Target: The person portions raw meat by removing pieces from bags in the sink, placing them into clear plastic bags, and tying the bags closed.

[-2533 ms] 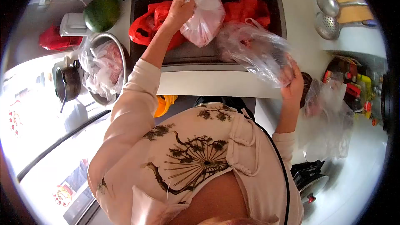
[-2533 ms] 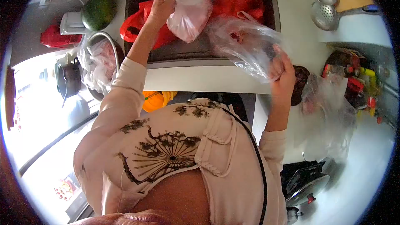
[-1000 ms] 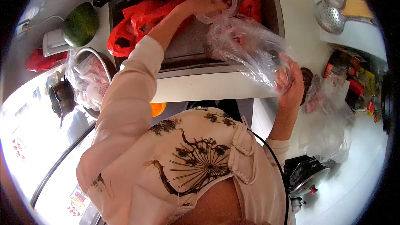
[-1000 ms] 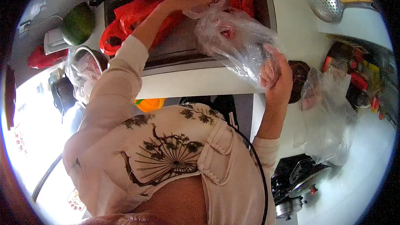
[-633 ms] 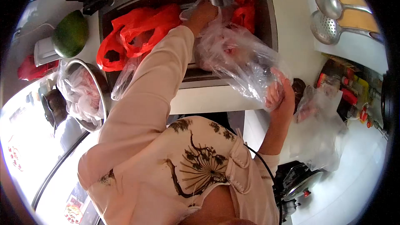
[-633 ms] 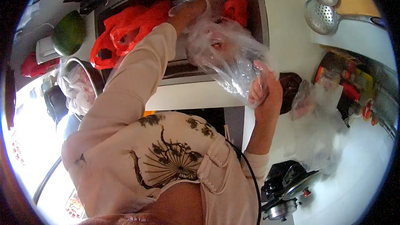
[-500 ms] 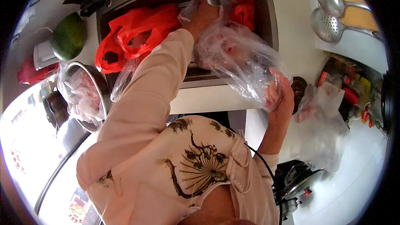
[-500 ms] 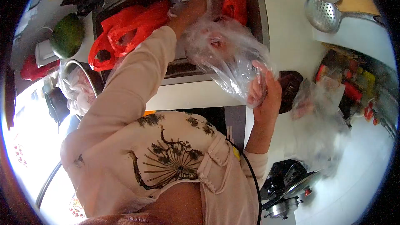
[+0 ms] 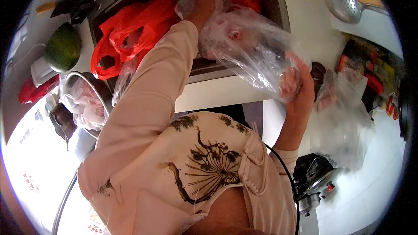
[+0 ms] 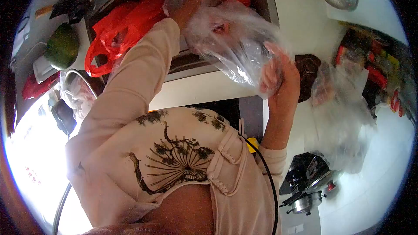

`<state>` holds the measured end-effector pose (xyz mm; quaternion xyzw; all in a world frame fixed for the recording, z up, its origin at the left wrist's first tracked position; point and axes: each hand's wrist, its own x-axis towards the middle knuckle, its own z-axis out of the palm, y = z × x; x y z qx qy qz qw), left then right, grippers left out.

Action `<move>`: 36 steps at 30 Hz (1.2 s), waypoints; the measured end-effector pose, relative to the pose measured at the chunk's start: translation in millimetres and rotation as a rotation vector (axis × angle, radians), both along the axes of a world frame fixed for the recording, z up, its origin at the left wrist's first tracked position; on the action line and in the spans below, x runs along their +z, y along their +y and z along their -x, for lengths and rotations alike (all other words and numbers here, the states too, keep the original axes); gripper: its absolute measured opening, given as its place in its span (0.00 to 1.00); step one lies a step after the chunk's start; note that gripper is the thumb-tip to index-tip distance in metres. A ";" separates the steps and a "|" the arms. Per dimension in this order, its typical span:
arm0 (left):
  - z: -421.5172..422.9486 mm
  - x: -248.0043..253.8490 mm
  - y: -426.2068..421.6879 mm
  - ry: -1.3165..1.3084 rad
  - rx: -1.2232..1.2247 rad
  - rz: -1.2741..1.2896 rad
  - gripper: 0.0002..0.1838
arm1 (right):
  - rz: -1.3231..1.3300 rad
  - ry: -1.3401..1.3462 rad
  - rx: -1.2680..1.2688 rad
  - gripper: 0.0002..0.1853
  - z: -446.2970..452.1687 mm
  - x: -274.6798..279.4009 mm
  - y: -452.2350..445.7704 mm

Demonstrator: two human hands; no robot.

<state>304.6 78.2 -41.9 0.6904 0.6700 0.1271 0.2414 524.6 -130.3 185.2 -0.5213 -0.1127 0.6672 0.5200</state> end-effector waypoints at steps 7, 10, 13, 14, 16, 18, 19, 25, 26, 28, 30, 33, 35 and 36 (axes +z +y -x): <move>2.4 -3.7 4.7 -0.024 0.029 0.049 0.20 | 0.021 -0.010 0.018 0.22 0.2 -5.8 1.1; 3.5 -5.3 5.8 -0.045 0.050 0.085 0.20 | 0.009 -0.004 0.018 0.21 -0.2 -5.8 0.0; 4.8 -4.2 11.7 -0.091 0.083 0.151 0.20 | 0.009 0.010 0.020 0.21 -1.7 -7.1 -0.8; 6.6 -2.1 13.3 -0.124 0.101 0.187 0.20 | 0.009 0.022 0.023 0.21 -2.2 -7.1 -1.5; 12.1 5.1 18.0 -0.214 0.150 0.271 0.20 | 0.007 -0.003 0.026 0.22 -2.0 -6.0 -0.6; 17.9 17.7 19.0 -0.358 0.230 0.373 0.20 | 0.002 -0.024 0.025 0.22 -1.6 -4.3 0.5; 21.0 25.8 18.3 -0.442 0.280 0.422 0.20 | -0.007 -0.021 0.032 0.22 -1.8 -3.1 2.0; 38.5 63.5 4.9 -0.773 0.493 0.340 0.20 | -0.066 -0.063 0.076 0.23 1.3 -2.0 8.6; 40.3 64.5 5.2 -0.771 0.492 0.330 0.20 | -0.076 -0.076 0.081 0.22 0.9 -1.9 9.6; 43.5 61.1 4.6 -0.730 0.405 0.296 0.17 | -0.082 -0.071 0.089 0.22 0.8 -1.2 10.5; 43.0 58.7 5.9 -0.634 0.332 0.355 0.16 | -0.085 -0.069 0.104 0.21 -1.9 -0.2 8.3; 38.3 80.2 7.3 -0.437 0.131 0.409 0.16 | -0.093 -0.027 0.150 0.21 -4.0 -3.1 4.9; 37.3 83.1 6.2 -0.337 0.020 0.406 0.16 | -0.044 0.013 0.128 0.21 -4.6 -1.9 4.7; 38.2 76.0 14.7 -0.238 -0.024 0.342 0.15 | -0.052 0.013 0.125 0.21 -4.8 -2.9 6.7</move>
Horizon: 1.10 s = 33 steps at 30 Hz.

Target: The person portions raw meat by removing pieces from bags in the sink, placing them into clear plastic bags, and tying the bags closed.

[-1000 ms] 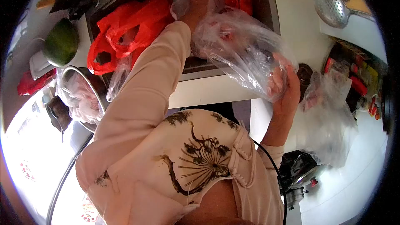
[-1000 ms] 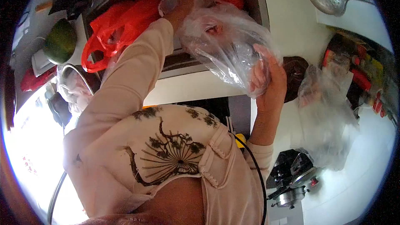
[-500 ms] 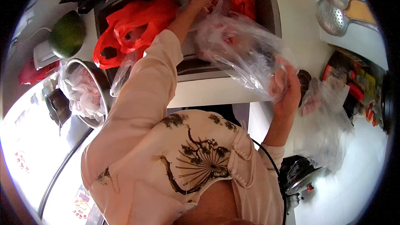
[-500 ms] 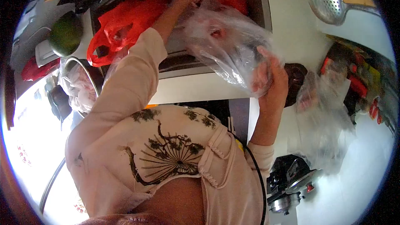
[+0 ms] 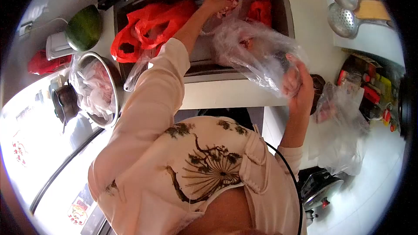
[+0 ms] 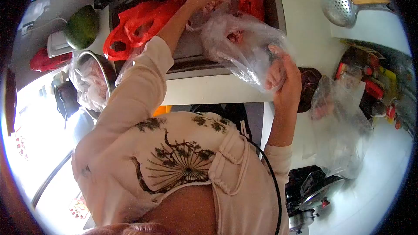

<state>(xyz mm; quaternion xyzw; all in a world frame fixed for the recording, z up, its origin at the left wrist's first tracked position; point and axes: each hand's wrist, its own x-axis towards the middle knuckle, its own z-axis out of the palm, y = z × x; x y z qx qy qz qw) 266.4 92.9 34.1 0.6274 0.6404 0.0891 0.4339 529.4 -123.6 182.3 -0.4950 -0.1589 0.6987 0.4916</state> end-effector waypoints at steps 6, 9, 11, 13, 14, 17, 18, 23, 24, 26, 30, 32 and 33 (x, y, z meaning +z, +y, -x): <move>5.5 -14.7 8.6 0.013 0.062 -0.122 0.13 | -0.034 0.028 0.006 0.21 0.0 -2.0 -11.9; 3.3 15.4 -9.8 -0.164 0.152 -0.156 0.14 | -0.044 0.043 -0.032 0.21 -2.1 -3.6 -4.3; 3.7 15.8 -16.5 -0.312 0.219 -0.113 0.14 | -0.011 -0.022 -0.009 0.21 0.6 0.7 -10.3; 9.5 -11.0 1.1 -0.217 0.125 -0.174 0.10 | -0.001 0.005 -0.011 0.21 0.1 0.7 -11.9; 2.6 8.2 1.8 -0.215 0.110 -0.185 0.10 | 0.001 0.031 -0.018 0.21 -0.1 -1.2 -8.8; -2.5 36.2 -21.5 -0.262 0.245 -0.066 0.09 | -0.041 0.040 0.007 0.21 -2.5 -4.3 -9.5; -0.2 32.3 -17.3 -0.320 0.246 -0.135 0.10 | -0.051 0.042 0.005 0.21 -2.7 -4.7 -7.8; 6.9 30.8 -8.8 0.051 0.034 -0.149 0.15 | -0.035 0.050 -0.014 0.20 -2.6 -4.9 -10.0; 9.9 25.4 0.4 0.054 0.024 -0.158 0.15 | -0.045 0.054 -0.023 0.20 -2.7 -5.2 -6.6; 17.1 13.7 1.4 -0.720 0.336 0.013 0.15 | -0.050 0.070 -0.031 0.20 -1.8 -5.6 -11.1; 17.3 46.6 -5.1 -0.135 0.042 -0.282 0.13 | -0.053 0.064 -0.027 0.21 -0.3 -1.1 -8.8; 12.3 63.5 -16.6 -0.216 0.114 -0.213 0.12 | -0.122 0.065 -0.033 0.21 0.2 -2.8 -11.0; 11.0 70.9 -22.7 -0.298 0.192 -0.148 0.10 | -0.124 0.068 -0.034 0.21 -0.4 -3.1 -10.5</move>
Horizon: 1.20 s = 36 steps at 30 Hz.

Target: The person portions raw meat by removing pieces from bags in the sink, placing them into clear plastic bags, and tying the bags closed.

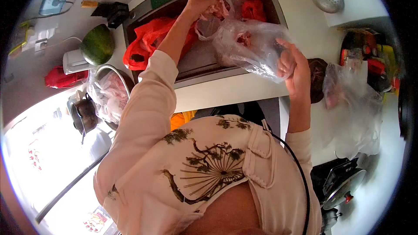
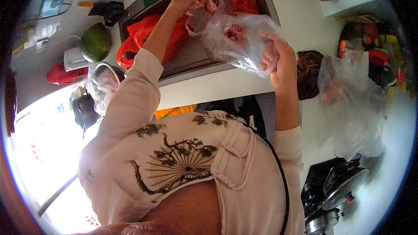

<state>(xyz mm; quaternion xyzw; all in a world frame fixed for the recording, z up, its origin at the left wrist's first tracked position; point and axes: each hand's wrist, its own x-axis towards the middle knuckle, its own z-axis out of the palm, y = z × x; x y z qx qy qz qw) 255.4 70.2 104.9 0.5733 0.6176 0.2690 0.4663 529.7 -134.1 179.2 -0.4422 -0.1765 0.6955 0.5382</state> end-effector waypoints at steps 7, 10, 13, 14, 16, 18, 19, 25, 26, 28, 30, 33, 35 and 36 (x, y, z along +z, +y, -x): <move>-5.5 50.1 -58.4 -0.472 0.147 0.165 0.07 | 0.058 0.123 -0.076 0.20 -1.7 -5.2 2.1; -3.5 64.5 -78.7 -0.731 0.095 0.213 0.08 | 0.035 0.175 -0.075 0.20 -2.6 -12.5 3.5; -10.8 86.8 -101.3 -0.938 0.053 0.291 0.09 | 0.044 0.195 -0.068 0.20 1.2 -4.8 4.8; -13.6 89.6 -104.7 -0.938 0.050 0.292 0.09 | 0.072 0.171 -0.081 0.20 3.0 -1.3 5.4; -18.5 93.3 -109.7 -1.067 -0.159 0.267 0.09 | 0.032 0.175 -0.057 0.20 3.2 -2.9 4.0; -33.7 109.8 -121.5 -1.050 -0.079 0.235 0.09 | -0.007 0.180 -0.030 0.20 4.6 -3.9 3.3; -37.1 116.6 -123.9 -1.082 -0.132 0.259 0.09 | -0.009 0.180 -0.027 0.21 5.1 -3.6 2.7; -58.2 124.2 -126.3 -1.113 -0.241 0.233 0.09 | 0.016 0.220 -0.038 0.24 4.4 -0.4 -1.4; -61.3 122.2 -125.7 -1.112 -0.242 0.235 0.09 | 0.042 0.190 -0.053 0.24 5.4 1.6 -1.9; -68.1 115.2 -122.8 -0.812 -0.245 0.218 0.10 | 0.038 0.180 -0.057 0.22 5.2 1.8 -2.4; -90.4 96.2 -127.7 -0.805 -0.168 0.108 0.10 | 0.039 0.167 -0.057 0.21 4.7 1.1 -3.8; -97.6 68.9 -123.9 -0.319 -0.400 0.127 0.17 | -0.003 0.151 -0.059 0.20 6.4 0.1 -2.7; -103.2 8.9 -117.0 -0.166 -0.481 -0.219 0.20 | -0.028 0.066 -0.096 0.20 7.1 3.4 -0.6; -102.7 -14.7 -111.6 -0.003 -0.554 -0.565 0.23 | -0.027 0.063 -0.091 0.20 7.6 3.2 0.4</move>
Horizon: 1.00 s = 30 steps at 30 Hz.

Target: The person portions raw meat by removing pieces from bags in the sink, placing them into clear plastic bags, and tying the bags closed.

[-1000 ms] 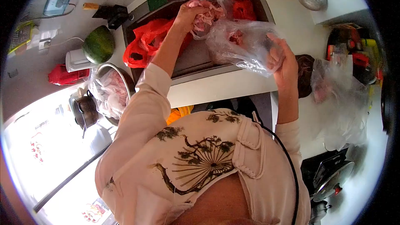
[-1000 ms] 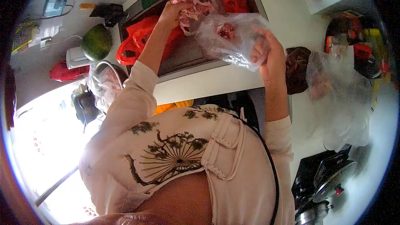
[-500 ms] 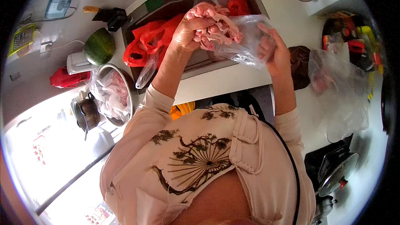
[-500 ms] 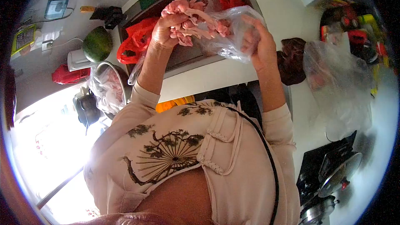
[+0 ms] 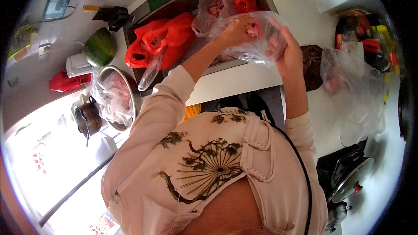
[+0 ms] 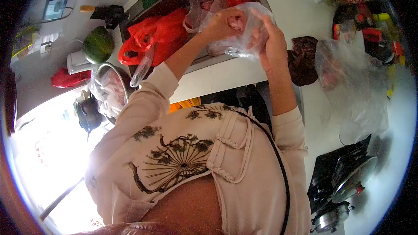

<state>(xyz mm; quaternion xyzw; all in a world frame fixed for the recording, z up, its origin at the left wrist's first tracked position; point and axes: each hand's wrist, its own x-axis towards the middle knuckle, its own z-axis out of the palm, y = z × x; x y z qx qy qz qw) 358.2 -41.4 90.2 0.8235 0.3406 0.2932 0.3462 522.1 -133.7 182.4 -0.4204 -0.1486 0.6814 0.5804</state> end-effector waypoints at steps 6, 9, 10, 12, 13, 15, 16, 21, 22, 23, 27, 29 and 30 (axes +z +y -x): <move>15.3 4.5 9.7 0.382 -0.198 -0.056 0.26 | -0.035 0.005 0.015 0.20 -9.6 -5.9 -1.6; 41.7 -3.2 13.8 0.338 -0.020 -0.054 0.18 | -0.004 -0.181 0.026 0.21 -17.7 -9.1 -4.7; 47.8 4.3 10.7 0.337 -0.011 -0.049 0.18 | -0.013 -0.332 0.020 0.19 -20.7 -11.4 -6.2; 54.0 32.3 1.6 0.113 0.105 0.247 0.14 | -0.023 -0.485 0.021 0.18 -26.6 -13.0 -6.4; 56.0 40.1 -2.2 0.108 0.115 0.251 0.14 | -0.077 -0.627 0.065 0.17 -29.5 -12.1 -5.9; 61.4 51.8 -6.8 -0.079 0.134 0.604 0.12 | -0.140 -0.772 0.121 0.16 -37.1 -14.4 -1.7; 66.5 55.5 -9.2 -0.087 0.145 0.603 0.12 | -0.234 -0.884 0.022 0.15 -42.6 -18.4 1.0; 104.8 66.3 -31.0 -0.372 0.425 0.669 0.12 | -0.535 -1.752 0.048 0.16 -67.5 -32.8 9.5; 113.9 66.6 -34.9 -0.388 0.443 0.665 0.12 | -0.557 -1.755 0.063 0.16 -60.9 -35.3 13.8; 123.1 66.0 -39.1 -0.352 0.489 0.645 0.12 | -0.713 -1.732 0.128 0.18 -51.5 -37.8 20.4; 150.5 63.8 -58.8 -0.364 0.598 0.625 0.11 | -0.816 -1.686 0.559 0.18 5.0 -80.5 56.1; 159.8 63.2 -67.4 -0.438 0.597 0.619 0.11 | -0.811 -1.728 0.748 0.18 40.8 -113.5 76.3; 163.2 63.0 -72.0 -0.501 0.581 0.615 0.11 | -0.793 -1.774 0.837 0.18 59.5 -131.5 86.0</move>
